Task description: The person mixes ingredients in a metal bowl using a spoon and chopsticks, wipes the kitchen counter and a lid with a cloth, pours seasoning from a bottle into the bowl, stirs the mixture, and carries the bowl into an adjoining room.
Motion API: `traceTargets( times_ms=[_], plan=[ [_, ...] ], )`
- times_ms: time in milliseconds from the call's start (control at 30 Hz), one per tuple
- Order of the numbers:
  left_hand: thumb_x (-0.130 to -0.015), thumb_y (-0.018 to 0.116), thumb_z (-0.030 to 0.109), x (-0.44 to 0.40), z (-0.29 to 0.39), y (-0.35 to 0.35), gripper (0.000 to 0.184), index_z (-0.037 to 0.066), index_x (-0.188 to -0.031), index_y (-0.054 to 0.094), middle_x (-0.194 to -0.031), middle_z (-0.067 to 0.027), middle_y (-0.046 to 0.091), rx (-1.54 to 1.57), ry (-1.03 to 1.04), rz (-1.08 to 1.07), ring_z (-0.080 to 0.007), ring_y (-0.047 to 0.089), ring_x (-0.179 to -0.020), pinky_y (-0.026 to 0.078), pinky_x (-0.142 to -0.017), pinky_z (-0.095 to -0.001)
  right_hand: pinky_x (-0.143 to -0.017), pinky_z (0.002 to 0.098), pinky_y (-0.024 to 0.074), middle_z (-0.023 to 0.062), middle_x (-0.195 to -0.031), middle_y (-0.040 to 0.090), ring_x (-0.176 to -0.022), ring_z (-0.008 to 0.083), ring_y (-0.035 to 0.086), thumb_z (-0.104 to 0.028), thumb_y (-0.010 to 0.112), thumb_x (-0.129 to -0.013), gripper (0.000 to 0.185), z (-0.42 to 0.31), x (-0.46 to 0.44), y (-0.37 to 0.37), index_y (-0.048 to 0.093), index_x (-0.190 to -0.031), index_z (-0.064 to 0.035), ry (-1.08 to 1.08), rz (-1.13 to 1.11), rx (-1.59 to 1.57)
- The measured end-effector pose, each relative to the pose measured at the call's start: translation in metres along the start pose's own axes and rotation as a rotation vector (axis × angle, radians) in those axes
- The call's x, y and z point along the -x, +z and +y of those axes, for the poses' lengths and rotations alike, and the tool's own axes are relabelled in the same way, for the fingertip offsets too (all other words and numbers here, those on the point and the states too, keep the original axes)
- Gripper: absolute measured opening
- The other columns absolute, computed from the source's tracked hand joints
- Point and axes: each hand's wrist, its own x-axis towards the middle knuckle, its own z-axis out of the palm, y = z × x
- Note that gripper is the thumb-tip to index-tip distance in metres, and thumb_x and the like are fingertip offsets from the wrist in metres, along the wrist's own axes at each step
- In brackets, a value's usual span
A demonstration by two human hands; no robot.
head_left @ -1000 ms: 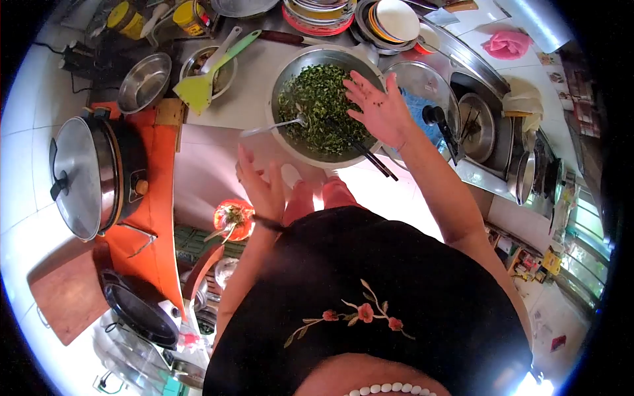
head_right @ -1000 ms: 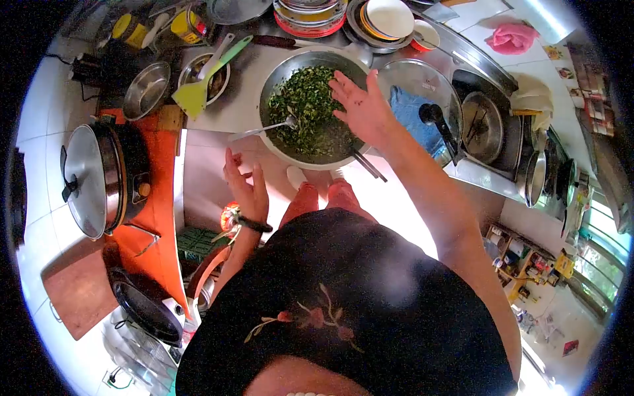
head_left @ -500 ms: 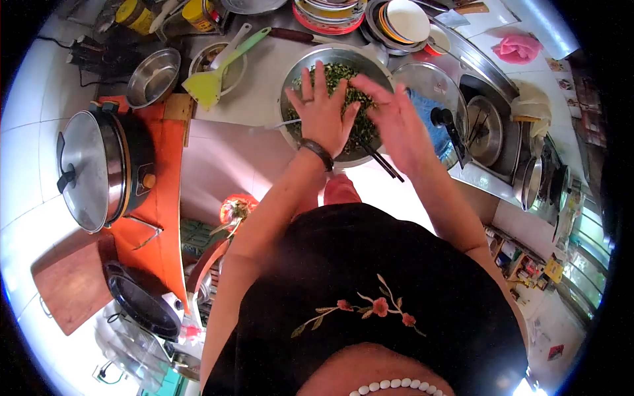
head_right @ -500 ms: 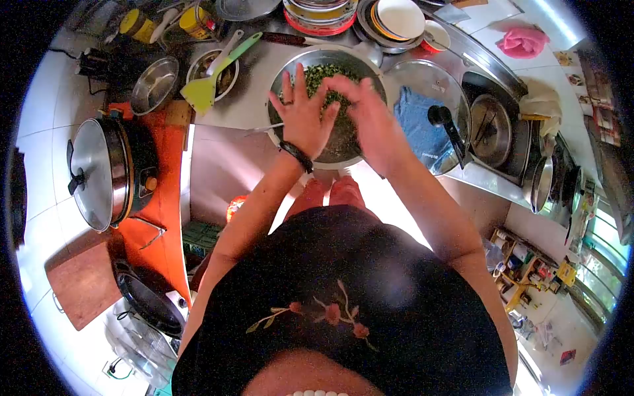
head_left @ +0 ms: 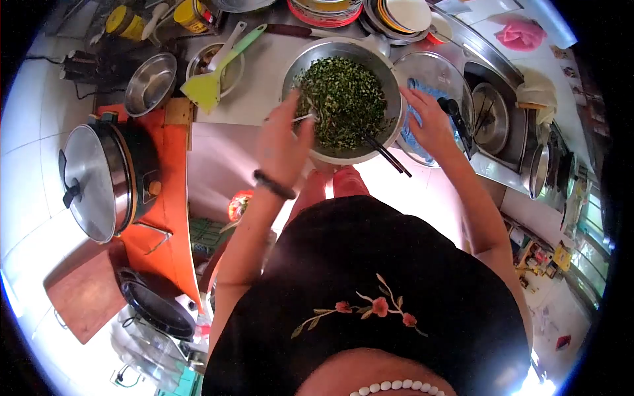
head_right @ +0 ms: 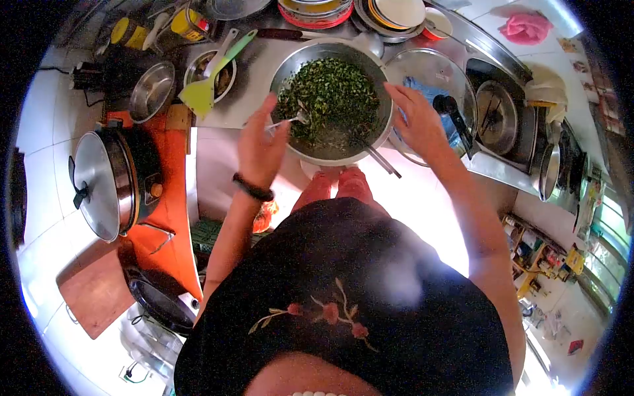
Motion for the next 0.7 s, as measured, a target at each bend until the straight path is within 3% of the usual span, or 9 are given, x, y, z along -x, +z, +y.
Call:
traceTargets(
  times_ms=[67, 100, 200, 300, 367, 433, 533, 700],
  plan=[
    [-0.082, 0.063, 0.010, 0.011, -0.009, -0.025, 0.043, 0.000, -0.122, 0.052, -0.114, -0.0172, 0.060, 0.020, -0.028, 0.072, -0.0313, 0.056, -0.105, 0.044, -0.091, -0.0387, -0.094, 0.0426, 0.0392, 0.0144, -0.122, 0.048, -0.111, 0.0342, 0.047, 0.012, 0.052, -0.059, 0.081, 0.006, 0.012, -0.005, 0.042, -0.136, -0.0129, -0.057, -0.042, 0.095],
    [-0.083, 0.063, 0.006, 0.017, -0.012, -0.034, 0.042, 0.000, -0.123, 0.052, -0.117, -0.0161, 0.059, 0.032, -0.063, 0.100, -0.0287, 0.056, -0.107, 0.043, -0.093, -0.0367, -0.095, 0.0436, 0.0383, 0.0139, -0.124, 0.047, -0.112, 0.0340, 0.046, 0.011, 0.052, -0.061, 0.080, 0.004, 0.019, -0.004, 0.041, -0.136, -0.0136, -0.095, -0.078, 0.116],
    [-0.084, 0.061, 0.015, 0.028, -0.036, -0.043, 0.043, 0.001, -0.123, 0.052, -0.110, -0.0202, 0.058, -0.152, -0.019, 0.251, -0.0360, 0.053, -0.105, 0.041, -0.090, -0.0427, -0.096, 0.0470, 0.0353, 0.0131, -0.130, 0.042, -0.118, 0.0341, 0.041, 0.008, 0.053, -0.065, 0.076, 0.000, 0.035, 0.008, 0.040, -0.137, -0.0146, -0.179, -0.186, 0.221],
    [-0.086, 0.059, 0.017, 0.031, -0.063, -0.039, 0.042, 0.000, -0.124, 0.051, -0.111, -0.0214, 0.056, -0.167, -0.065, 0.203, -0.0369, 0.051, -0.105, 0.041, -0.090, -0.0432, -0.095, 0.0469, 0.0366, 0.0138, -0.128, 0.044, -0.117, 0.0344, 0.043, 0.008, 0.052, -0.066, 0.073, -0.004, 0.028, 0.010, 0.042, -0.135, -0.0133, -0.088, -0.068, 0.071],
    [-0.086, 0.060, 0.025, 0.028, -0.067, -0.034, 0.043, 0.002, -0.122, 0.052, -0.104, -0.0172, 0.062, -0.076, -0.335, -0.019, -0.0315, 0.059, -0.092, 0.046, -0.081, -0.0405, -0.093, 0.0441, 0.0399, 0.0145, -0.121, 0.049, -0.111, 0.0337, 0.047, 0.007, 0.051, -0.068, 0.068, -0.007, 0.016, 0.019, 0.045, -0.132, -0.0112, -0.056, 0.026, -0.110],
    [-0.085, 0.061, 0.028, 0.023, -0.068, -0.025, 0.039, 0.005, -0.116, 0.058, -0.098, -0.0145, 0.065, -0.063, -0.374, -0.039, -0.0297, 0.062, -0.083, 0.049, -0.075, -0.0393, -0.091, 0.0425, 0.0413, 0.0146, -0.117, 0.051, -0.108, 0.0331, 0.049, 0.006, 0.051, -0.068, 0.066, -0.019, 0.002, 0.021, 0.045, -0.132, -0.0106, -0.036, 0.048, -0.213],
    [-0.087, 0.062, 0.021, 0.020, -0.077, -0.014, 0.027, 0.002, -0.107, 0.063, -0.083, -0.0087, 0.066, -0.078, -0.223, -0.059, -0.0166, 0.057, -0.064, 0.048, -0.064, -0.0285, -0.092, 0.0421, 0.0401, 0.0146, -0.118, 0.050, -0.108, 0.0322, 0.049, 0.001, 0.057, -0.071, 0.066, -0.018, -0.002, 0.026, 0.044, -0.134, -0.0137, -0.095, -0.055, 0.015],
    [-0.090, 0.058, 0.015, 0.012, -0.079, -0.016, 0.017, 0.001, -0.098, 0.065, -0.070, -0.0014, 0.060, 0.251, -0.328, -0.057, -0.0092, 0.051, -0.058, 0.043, -0.055, -0.0226, -0.098, 0.0481, 0.0334, 0.0140, -0.126, 0.045, -0.113, 0.0330, 0.045, -0.008, 0.065, -0.074, 0.071, -0.002, 0.023, 0.026, 0.038, -0.139, -0.0185, -0.155, -0.218, 0.241]
  ],
)
